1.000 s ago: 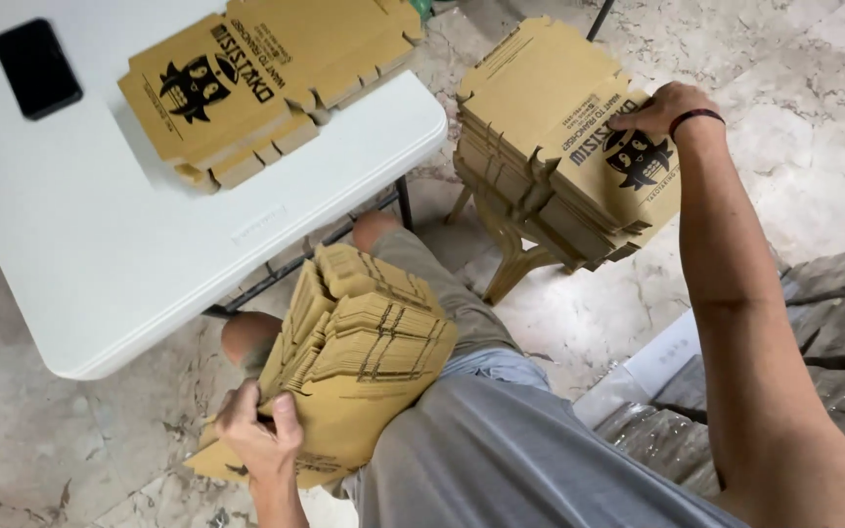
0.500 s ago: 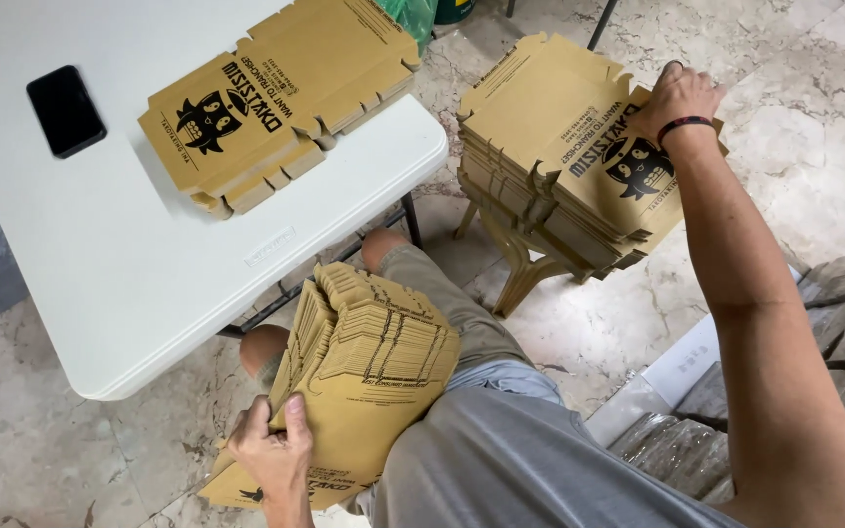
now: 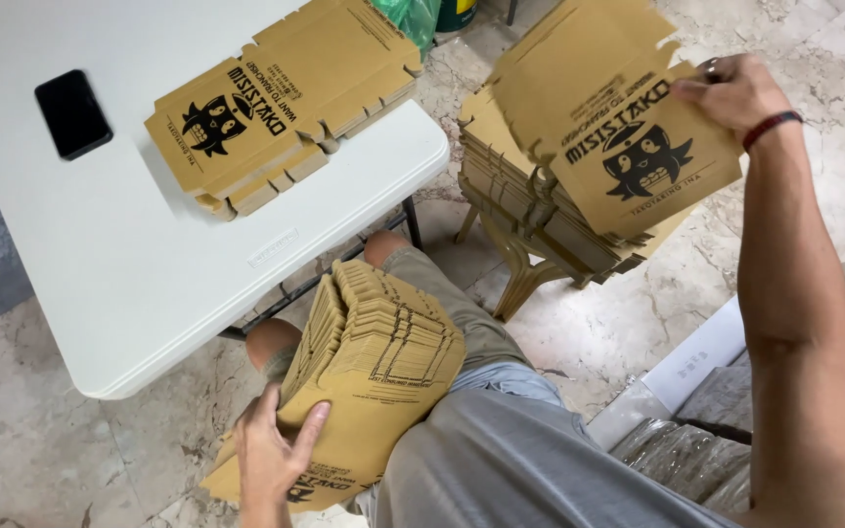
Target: The person is sorting, counting, and stacking flat cardboard boxes on a table.
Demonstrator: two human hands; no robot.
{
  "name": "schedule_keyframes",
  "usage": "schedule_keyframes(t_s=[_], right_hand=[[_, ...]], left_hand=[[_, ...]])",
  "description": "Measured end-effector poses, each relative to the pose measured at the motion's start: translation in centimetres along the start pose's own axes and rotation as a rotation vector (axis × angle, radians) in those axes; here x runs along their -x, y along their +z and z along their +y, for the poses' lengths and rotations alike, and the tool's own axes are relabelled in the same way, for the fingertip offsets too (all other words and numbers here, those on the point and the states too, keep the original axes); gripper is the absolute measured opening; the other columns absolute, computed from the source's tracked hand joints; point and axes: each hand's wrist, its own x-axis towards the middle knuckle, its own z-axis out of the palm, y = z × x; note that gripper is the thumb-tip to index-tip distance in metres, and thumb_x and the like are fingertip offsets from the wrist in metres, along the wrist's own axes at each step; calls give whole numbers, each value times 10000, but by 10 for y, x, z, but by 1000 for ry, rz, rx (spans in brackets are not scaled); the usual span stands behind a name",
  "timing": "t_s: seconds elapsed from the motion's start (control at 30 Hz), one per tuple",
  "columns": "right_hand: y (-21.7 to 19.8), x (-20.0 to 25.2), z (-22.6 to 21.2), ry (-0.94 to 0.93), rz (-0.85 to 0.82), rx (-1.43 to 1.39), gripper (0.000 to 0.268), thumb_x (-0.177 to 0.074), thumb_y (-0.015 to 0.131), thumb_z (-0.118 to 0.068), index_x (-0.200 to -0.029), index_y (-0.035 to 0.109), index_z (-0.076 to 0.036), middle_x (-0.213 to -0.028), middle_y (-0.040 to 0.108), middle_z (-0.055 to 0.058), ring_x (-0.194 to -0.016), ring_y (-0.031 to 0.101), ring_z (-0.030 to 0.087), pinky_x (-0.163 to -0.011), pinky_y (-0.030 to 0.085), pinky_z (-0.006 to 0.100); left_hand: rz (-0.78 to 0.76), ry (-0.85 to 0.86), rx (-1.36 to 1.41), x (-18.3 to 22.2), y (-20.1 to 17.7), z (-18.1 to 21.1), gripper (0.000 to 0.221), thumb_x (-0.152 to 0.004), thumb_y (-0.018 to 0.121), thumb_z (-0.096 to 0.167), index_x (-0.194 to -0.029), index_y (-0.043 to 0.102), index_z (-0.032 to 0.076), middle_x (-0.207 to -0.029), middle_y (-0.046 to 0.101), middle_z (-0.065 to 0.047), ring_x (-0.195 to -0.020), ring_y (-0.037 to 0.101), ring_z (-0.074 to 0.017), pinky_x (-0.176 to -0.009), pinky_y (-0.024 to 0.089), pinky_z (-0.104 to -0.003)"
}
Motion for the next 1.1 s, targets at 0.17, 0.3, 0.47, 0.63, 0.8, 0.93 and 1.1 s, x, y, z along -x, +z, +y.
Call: schedule_keyframes(t_s=[0.17, 0.3, 0.47, 0.63, 0.8, 0.93, 1.1], right_hand=[[18, 45, 28, -770, 282, -397, 99, -1201, 585, -53, -1104, 580, -36, -1098, 603, 121, -988, 587, 232, -825, 543, 384], [72, 125, 9, -1044, 345, -1175, 320, -1154, 589, -243, -1364, 577, -2, -1368, 636, 164, -1267, 620, 297, -1177, 540, 456], [259, 180, 89, -253, -514, -1462, 201, -975, 655, -12, -919, 660, -205, -799, 622, -41, -681, 620, 90, -657, 543, 248], [314, 292, 15, 199, -847, -1248, 125, -819, 772, 98, -767, 722, -4, -705, 758, 154, -599, 762, 315, -601, 665, 555], [291, 302, -30, 376, -1147, -761, 312, -866, 817, -152, -1000, 701, 105, -762, 617, 121, -702, 743, 324, -782, 652, 605], [327, 286, -7, 285, -1215, -612, 543, -911, 781, -365, -1083, 661, 136, -932, 679, 338, -876, 762, 450, -837, 620, 587], [329, 286, -6, 72, -1344, -249, 691, -937, 643, -599, -1174, 679, 49, -966, 783, 288, -908, 786, 377, -1002, 486, 598]], left_hand=[[-419, -413, 154, -31, -45, 47, 941, -838, 657, 558, -1526, 335, 1, -939, 516, -161, -863, 585, -274, -808, 510, -445], [-348, -559, 252, -54, -49, 63, 848, -849, 675, 499, -1460, 451, -45, -1453, 614, -133, -1341, 591, -247, -1118, 443, -348], [-289, -504, 287, -63, -38, 56, 497, -871, 724, 408, -1298, 645, 166, -1084, 715, -99, -1016, 710, -270, -906, 549, -384], [-233, -568, 372, -53, -65, 58, 490, -858, 728, 487, -1230, 664, 173, -1029, 622, -129, -1043, 618, -314, -926, 469, -451], [-323, -716, 621, -63, -96, 76, 752, -890, 555, 645, -1486, 455, 199, -1480, 371, -51, -1389, 372, -258, -1169, 263, -448], [-376, -807, 759, -68, -88, 55, 883, -906, 468, 724, -1614, 350, 211, -1706, 245, -12, -1561, 249, -231, -1291, 160, -446], [-363, -1015, 1031, -69, -91, 50, 705, -801, 748, 464, -1411, 651, 125, -1356, 682, -170, -1155, 686, -328, -956, 551, -493]])
